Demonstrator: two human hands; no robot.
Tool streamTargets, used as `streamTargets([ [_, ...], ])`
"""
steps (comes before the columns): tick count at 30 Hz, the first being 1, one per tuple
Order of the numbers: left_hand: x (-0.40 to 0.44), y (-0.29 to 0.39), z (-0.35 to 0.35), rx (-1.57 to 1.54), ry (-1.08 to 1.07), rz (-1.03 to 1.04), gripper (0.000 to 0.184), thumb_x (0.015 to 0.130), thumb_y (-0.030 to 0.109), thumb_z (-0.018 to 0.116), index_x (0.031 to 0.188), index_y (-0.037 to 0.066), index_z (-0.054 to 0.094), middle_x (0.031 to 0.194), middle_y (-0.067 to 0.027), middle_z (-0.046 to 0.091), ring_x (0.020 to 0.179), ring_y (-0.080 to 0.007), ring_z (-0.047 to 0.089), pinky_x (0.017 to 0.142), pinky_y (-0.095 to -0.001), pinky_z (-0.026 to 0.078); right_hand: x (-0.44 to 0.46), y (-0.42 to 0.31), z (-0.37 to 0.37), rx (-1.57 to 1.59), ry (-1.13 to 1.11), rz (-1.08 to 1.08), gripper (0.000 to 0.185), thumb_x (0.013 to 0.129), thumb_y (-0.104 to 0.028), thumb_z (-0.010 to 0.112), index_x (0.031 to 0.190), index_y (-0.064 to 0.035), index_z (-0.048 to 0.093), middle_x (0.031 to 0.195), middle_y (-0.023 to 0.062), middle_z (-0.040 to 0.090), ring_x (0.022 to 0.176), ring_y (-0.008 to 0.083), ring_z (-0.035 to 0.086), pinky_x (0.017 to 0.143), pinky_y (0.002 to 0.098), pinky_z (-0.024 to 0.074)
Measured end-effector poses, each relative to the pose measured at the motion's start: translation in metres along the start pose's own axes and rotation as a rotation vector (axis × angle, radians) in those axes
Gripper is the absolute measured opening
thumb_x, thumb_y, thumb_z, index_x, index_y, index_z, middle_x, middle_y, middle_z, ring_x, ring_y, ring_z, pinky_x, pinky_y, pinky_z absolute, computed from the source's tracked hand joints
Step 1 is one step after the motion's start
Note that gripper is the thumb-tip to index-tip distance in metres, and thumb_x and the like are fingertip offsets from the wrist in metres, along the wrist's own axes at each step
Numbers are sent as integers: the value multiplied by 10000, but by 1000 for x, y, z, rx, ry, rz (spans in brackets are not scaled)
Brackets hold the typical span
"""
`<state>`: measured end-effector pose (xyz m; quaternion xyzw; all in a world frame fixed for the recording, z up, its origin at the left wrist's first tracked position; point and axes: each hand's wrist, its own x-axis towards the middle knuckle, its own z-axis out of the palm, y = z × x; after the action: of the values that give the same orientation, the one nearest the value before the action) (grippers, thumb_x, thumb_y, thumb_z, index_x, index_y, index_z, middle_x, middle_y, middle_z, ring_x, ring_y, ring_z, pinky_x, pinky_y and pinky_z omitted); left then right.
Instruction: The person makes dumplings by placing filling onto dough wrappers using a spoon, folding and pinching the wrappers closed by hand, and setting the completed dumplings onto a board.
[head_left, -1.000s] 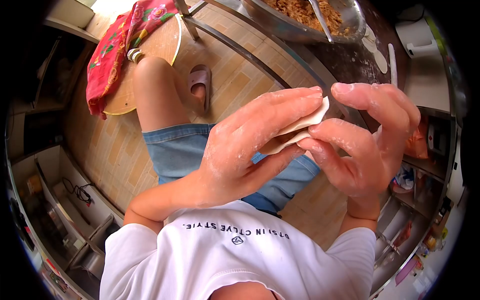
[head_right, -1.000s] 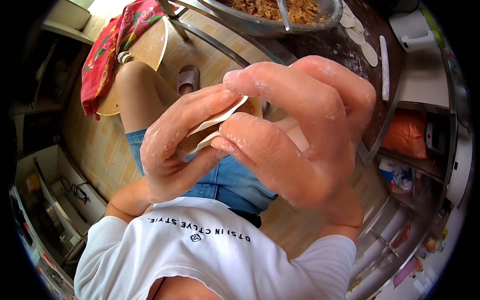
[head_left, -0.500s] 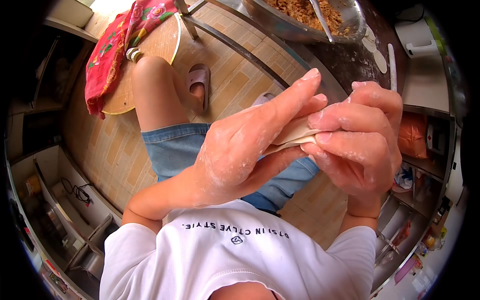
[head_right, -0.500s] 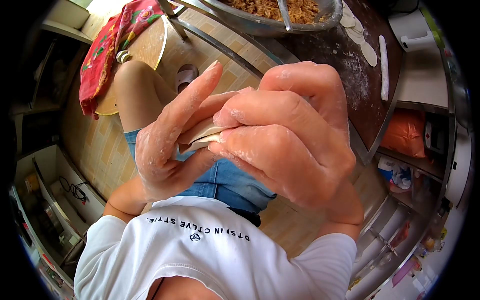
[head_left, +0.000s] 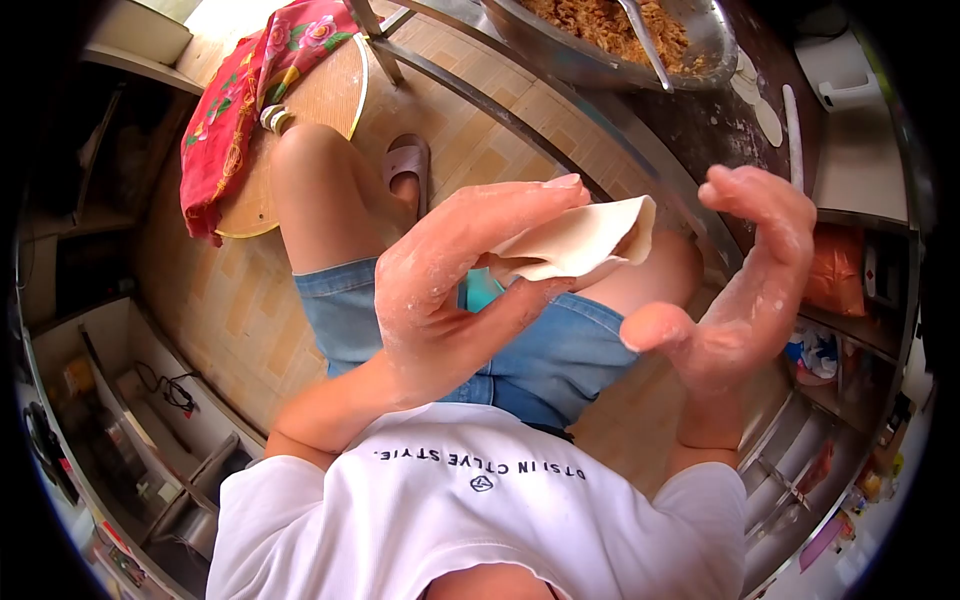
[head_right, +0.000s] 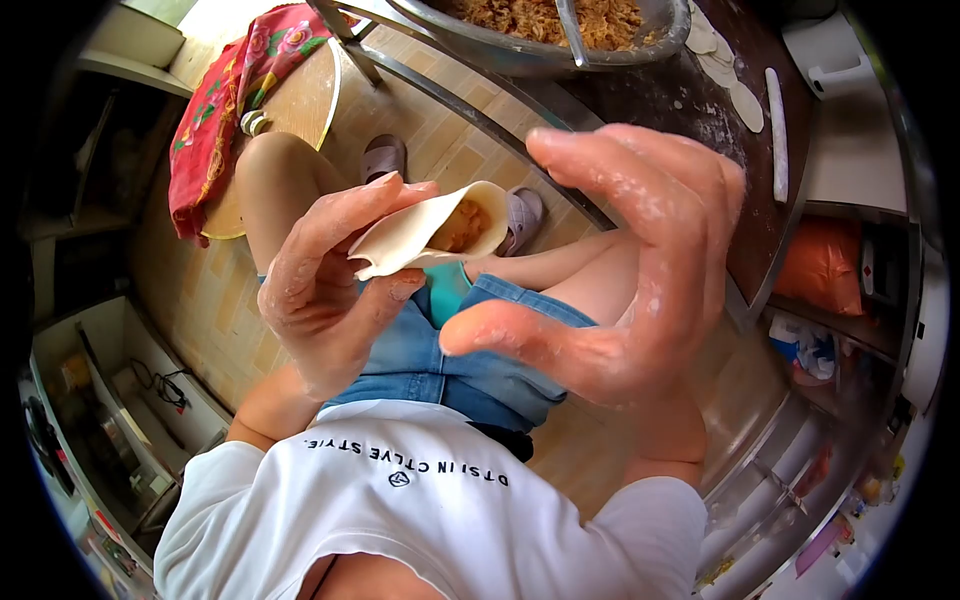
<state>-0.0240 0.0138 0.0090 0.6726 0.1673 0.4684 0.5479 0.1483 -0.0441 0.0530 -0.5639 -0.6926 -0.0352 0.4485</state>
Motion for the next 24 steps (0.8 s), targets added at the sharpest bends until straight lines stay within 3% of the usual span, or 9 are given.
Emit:
streamTargets([
  [1, -2, -3, -2, 17, -10, 37, 443, 763, -44, 623, 1175, -80, 467, 1122, -205, 538, 1075, -281, 538, 908, -333, 432, -4, 3, 4, -6, 49, 45, 626, 610, -575, 692, 884, -30, 555, 810, 76, 564, 789, 213, 489, 779, 324, 412],
  [2, -2, -7, -6, 123, -29, 123, 452, 770, -5, 640, 1182, -64, 464, 1129, -212, 534, 1076, -276, 530, 893, -329, 440, -7, 2, -1, -43, -55, 84, 601, 614, -567, 693, 851, -32, 556, 800, 72, 557, 781, 213, 486, 752, 319, 410],
  [5, 3, -7, -1, 203, 74, 198, 478, 627, -105, 672, 1086, -22, 572, 1054, -168, 594, 924, -255, 604, 706, -272, 495, -10, -1, 3, -40, -103, 104, 532, 623, -528, 710, 756, -39, 548, 768, 63, 540, 742, 218, 476, 682, 321, 399],
  [11, 4, -6, 2, 323, 118, 326, 490, 576, -90, 708, 1045, -8, 592, 1009, -175, 599, 853, -240, 621, 660, -257, 500, -4, -8, 4, -58, -79, -42, 407, 657, -378, 742, 796, -44, 555, 767, 66, 548, 727, 229, 477, 683, 334, 403],
  [15, 5, -9, 5, 356, 154, 434, 451, 583, -82, 716, 1011, 0, 600, 997, -176, 599, 816, -231, 628, 635, -253, 504, -3, -9, 6, 29, -46, 9, 311, 658, -251, 741, 811, -49, 563, 786, 71, 556, 730, 230, 475, 683, 344, 399],
  [24, 4, -8, 6, 188, 181, 343, 489, 587, -121, 700, 1043, -15, 558, 998, -173, 578, 876, -237, 606, 688, -259, 492, -11, -14, 4, -23, -20, -68, 249, 629, -88, 729, 814, -91, 562, 818, 44, 566, 736, 239, 450, 657, 338, 380],
])
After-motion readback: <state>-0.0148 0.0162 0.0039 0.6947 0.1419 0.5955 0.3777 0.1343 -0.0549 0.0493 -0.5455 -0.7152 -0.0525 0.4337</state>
